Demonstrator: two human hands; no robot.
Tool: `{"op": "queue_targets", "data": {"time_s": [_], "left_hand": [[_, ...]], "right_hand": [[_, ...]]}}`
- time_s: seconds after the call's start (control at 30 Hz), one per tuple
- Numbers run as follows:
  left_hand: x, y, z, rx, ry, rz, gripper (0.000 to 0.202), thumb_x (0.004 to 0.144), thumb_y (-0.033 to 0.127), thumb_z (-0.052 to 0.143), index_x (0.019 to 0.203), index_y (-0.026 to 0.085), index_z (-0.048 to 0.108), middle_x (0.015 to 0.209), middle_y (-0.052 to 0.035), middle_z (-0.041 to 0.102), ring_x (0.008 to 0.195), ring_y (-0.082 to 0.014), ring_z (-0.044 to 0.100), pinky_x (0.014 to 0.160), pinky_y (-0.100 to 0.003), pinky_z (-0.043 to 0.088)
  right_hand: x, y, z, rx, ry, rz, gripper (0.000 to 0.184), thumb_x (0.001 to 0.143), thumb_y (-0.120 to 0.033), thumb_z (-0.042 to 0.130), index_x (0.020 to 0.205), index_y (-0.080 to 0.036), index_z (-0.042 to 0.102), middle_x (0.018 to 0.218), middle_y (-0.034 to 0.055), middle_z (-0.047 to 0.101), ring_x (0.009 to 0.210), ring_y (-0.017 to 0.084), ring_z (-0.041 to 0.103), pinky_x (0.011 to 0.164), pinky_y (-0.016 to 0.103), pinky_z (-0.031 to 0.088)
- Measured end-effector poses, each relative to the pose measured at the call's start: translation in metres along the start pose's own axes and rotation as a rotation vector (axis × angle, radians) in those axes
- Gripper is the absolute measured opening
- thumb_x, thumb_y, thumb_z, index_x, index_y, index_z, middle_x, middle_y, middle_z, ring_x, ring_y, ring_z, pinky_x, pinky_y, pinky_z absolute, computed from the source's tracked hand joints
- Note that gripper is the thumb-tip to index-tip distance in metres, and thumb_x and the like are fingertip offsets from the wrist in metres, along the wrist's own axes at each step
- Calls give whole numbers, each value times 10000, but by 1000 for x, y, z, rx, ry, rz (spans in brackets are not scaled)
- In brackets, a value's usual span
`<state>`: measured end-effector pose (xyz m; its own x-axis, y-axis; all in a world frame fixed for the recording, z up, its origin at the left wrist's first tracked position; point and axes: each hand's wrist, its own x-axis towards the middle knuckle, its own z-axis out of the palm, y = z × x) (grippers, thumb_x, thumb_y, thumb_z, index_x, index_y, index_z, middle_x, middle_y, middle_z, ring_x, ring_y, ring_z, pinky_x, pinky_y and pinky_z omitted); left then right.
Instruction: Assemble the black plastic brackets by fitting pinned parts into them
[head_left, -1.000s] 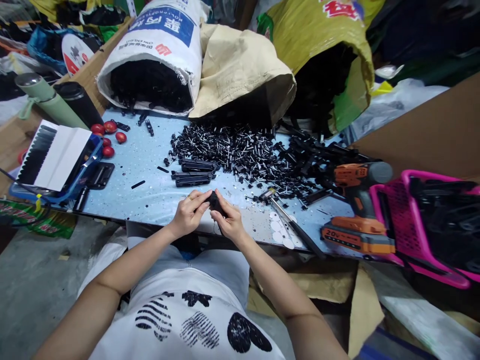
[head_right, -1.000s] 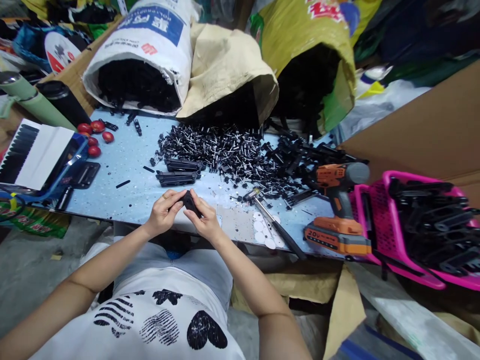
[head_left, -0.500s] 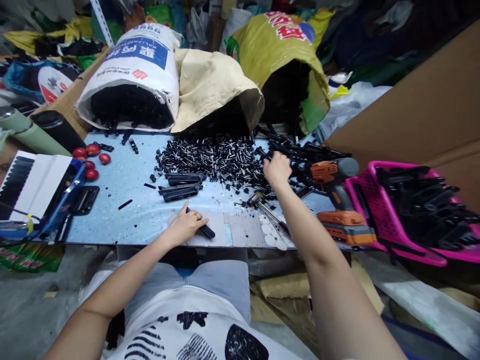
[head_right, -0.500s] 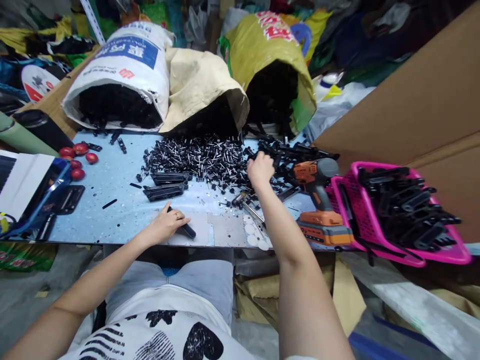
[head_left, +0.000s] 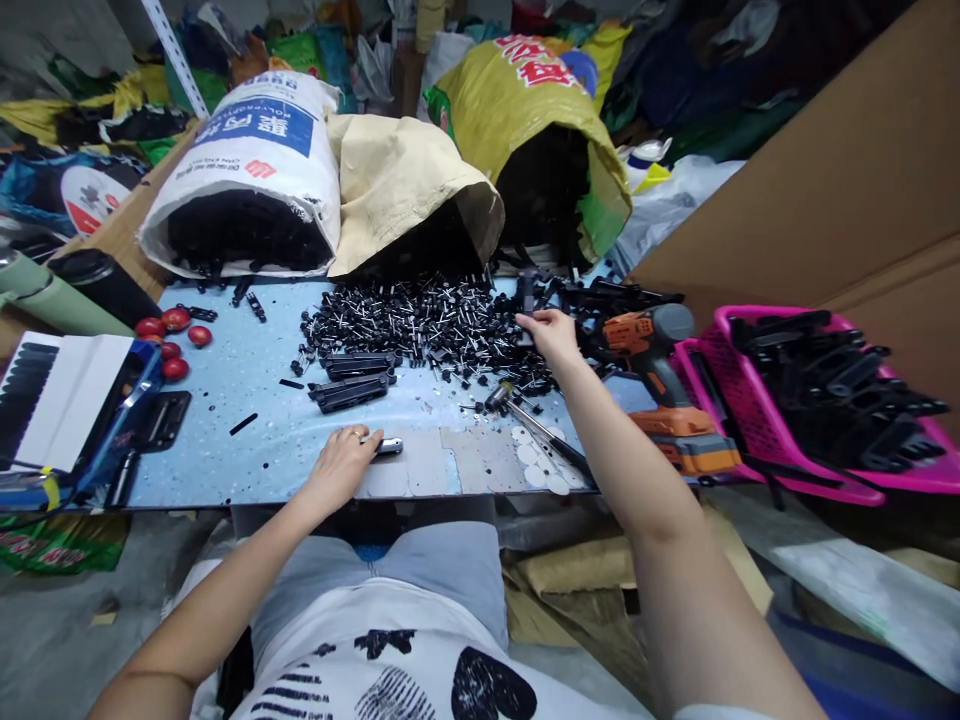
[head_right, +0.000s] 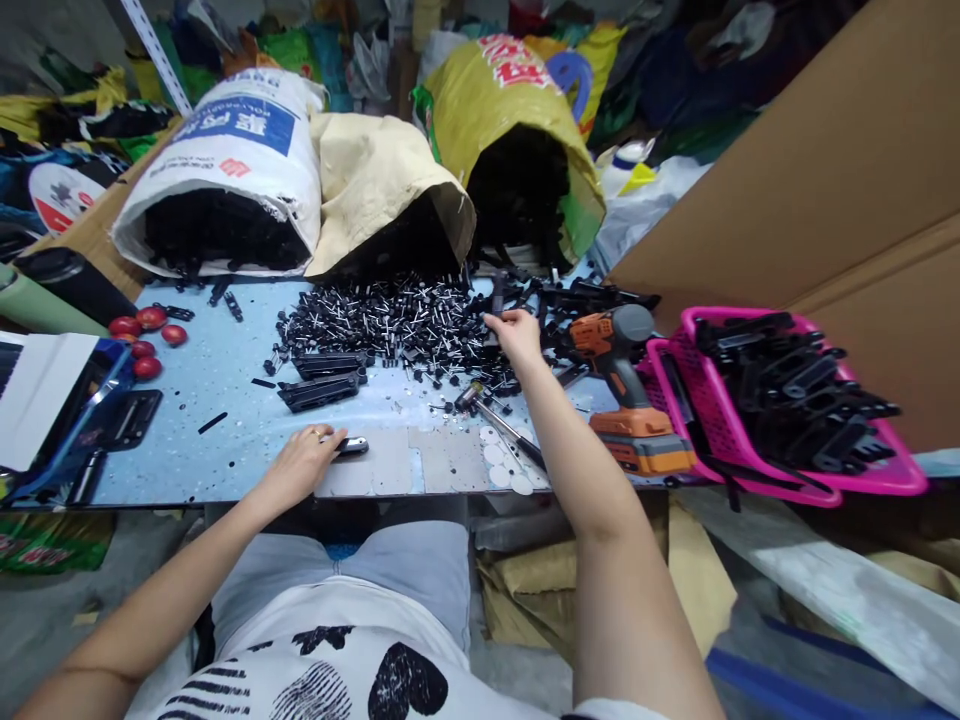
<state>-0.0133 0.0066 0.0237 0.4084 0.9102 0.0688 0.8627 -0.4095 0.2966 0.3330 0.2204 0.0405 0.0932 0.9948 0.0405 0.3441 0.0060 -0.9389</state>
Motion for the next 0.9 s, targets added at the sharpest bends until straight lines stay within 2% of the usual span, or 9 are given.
{"op": "queue_targets", "data": {"time_s": [0.1,0.2,0.27,0.37,0.47,0.6,0.7,0.8,0.9], "left_hand": [[12,17,0,-563,188,-185,423,917,350,455,1309,188,455,1194,-146,546,1078,-253,555,903,-428,456],[30,37,-6,-1247,266,-382,492,898,496,441,1277,183,446,1076,-109,599,810,-170,642,738,-341,531],[36,42,-11,-1456,327,-494,496,828,532,545,1146,152,516,889,-57,623,630,-120,614,607,-267,523],[30,40,-15,-1378,406,-594,449,722,499,685,940,123,574,592,29,536,460,-70,503,452,-171,420],[18,35,-13,-1262,226,-573,436,769,534,615,889,116,585,515,35,495,383,-72,437,386,-180,356],[11,25,-8,-811,206,-325,472,878,523,449,1147,149,548,1042,-112,620,856,-192,626,765,-337,509],[15,13,-3,-390,27,-79,613,867,571,443,1321,159,437,1314,-155,479,1251,-278,413,1041,-449,335],[18,5,3,-198,-246,43,803,772,715,474,1336,144,431,1298,-172,482,1251,-321,389,1031,-478,322],[18,3,5,-135,-295,79,917,689,798,480,1352,169,413,1292,-160,480,1221,-329,408,1018,-479,319]], "right_hand": [[-71,-23,49,51,-69,10,397,724,-485,665,946,-167,578,813,45,638,601,100,545,561,257,486],[-149,-45,94,264,-327,-52,399,780,-526,605,976,-179,592,915,64,652,723,144,608,623,280,506],[-190,-54,108,108,-405,-167,380,856,-522,511,901,-162,626,845,67,655,736,159,607,639,284,488],[-221,-61,102,-333,-434,-537,340,919,-415,466,822,-148,654,851,92,663,783,173,596,724,308,451],[-222,-61,85,-663,-290,-787,271,934,-349,470,1025,-160,642,1038,117,650,958,207,573,888,370,378],[-201,-47,68,-893,-569,-781,320,960,-390,410,1115,-167,580,936,81,639,842,171,574,769,300,378],[-194,-33,62,-963,-802,-752,319,969,-410,379,1076,-178,570,906,59,612,805,152,569,693,263,350],[-198,-26,61,-995,-819,-686,333,967,-440,370,1053,-176,555,896,49,595,775,142,568,627,251,315],[-203,-25,63,-1007,-828,-666,345,964,-466,362,1037,-183,547,878,41,597,748,137,568,594,255,282]]}}
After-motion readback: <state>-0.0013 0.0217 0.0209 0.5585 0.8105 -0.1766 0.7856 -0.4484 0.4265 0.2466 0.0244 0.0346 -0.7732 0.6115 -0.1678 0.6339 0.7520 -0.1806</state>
